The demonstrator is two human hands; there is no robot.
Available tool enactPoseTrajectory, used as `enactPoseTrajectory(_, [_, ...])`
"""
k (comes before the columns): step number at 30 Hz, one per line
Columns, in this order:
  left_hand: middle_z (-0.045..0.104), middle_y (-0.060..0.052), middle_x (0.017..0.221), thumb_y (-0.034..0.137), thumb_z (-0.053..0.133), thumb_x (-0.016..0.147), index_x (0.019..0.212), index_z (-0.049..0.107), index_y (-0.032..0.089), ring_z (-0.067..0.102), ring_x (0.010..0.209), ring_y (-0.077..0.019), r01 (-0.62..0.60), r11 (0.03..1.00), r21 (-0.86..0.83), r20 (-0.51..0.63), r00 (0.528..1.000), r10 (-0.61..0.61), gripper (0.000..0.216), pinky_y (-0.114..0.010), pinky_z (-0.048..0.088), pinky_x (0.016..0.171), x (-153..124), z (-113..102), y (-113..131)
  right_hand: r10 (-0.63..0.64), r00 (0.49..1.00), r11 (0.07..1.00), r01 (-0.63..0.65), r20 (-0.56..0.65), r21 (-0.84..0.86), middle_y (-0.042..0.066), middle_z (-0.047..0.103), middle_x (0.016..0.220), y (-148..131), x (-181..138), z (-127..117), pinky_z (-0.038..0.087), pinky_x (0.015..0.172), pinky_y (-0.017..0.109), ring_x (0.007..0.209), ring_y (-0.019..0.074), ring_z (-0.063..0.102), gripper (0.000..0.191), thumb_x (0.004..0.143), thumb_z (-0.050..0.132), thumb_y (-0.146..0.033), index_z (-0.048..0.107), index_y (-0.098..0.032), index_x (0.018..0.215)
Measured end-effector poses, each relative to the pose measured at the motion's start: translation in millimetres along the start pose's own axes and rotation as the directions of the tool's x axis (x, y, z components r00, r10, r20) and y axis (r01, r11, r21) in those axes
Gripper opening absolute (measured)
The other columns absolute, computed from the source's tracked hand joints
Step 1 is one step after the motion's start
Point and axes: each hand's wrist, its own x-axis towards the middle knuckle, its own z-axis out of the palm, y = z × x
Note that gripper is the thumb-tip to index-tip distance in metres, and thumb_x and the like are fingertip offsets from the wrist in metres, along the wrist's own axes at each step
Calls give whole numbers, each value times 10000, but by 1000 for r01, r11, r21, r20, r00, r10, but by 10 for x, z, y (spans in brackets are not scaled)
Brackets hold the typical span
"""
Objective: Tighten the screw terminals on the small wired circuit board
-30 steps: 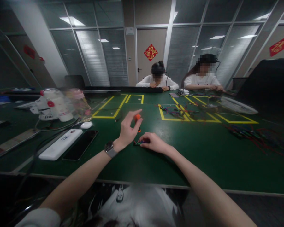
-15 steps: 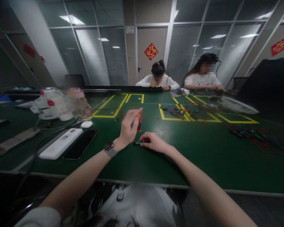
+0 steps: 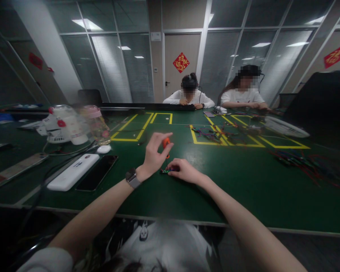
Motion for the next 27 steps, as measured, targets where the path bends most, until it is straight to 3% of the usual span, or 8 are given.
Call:
enactPoseTrajectory(10, [592,-101,1162,197,339,996,1277,530,173,564,1087,-180,-8,997,-79,28,1000,10,341,-326,466,942,-12,-6,-4,2,1000,1000,-2,2,-22,22,638,767,-15,2,-11,424,639,256,687,152,557,109,790,675,-182,709,-157,891])
enactPoseTrajectory(15, [625,-75,1058,215,442,971,1244,545,186,589,979,-171,-4,999,-51,-9,1000,3,293,-320,492,871,-2,5,-15,10,1000,1000,-10,1,-11,31,653,794,-9,0,-7,432,649,263,700,160,569,126,792,678,-179,712,-156,912])
enactPoseTrajectory(20, [568,-38,925,258,579,914,1139,590,190,558,857,-153,-20,1000,-17,-67,998,19,236,-295,497,776,1,2,0,17,1000,1000,-17,7,4,35,667,811,-17,2,-7,437,657,265,703,158,573,134,792,679,-166,711,-151,921])
enactPoseTrajectory(27, [521,-24,868,294,633,880,1000,618,183,529,800,-142,-80,997,-21,-100,992,77,164,-274,484,710,13,-9,8,4,1000,1000,-4,6,15,37,675,820,10,4,1,449,679,276,719,165,580,135,795,674,-164,712,-152,923])
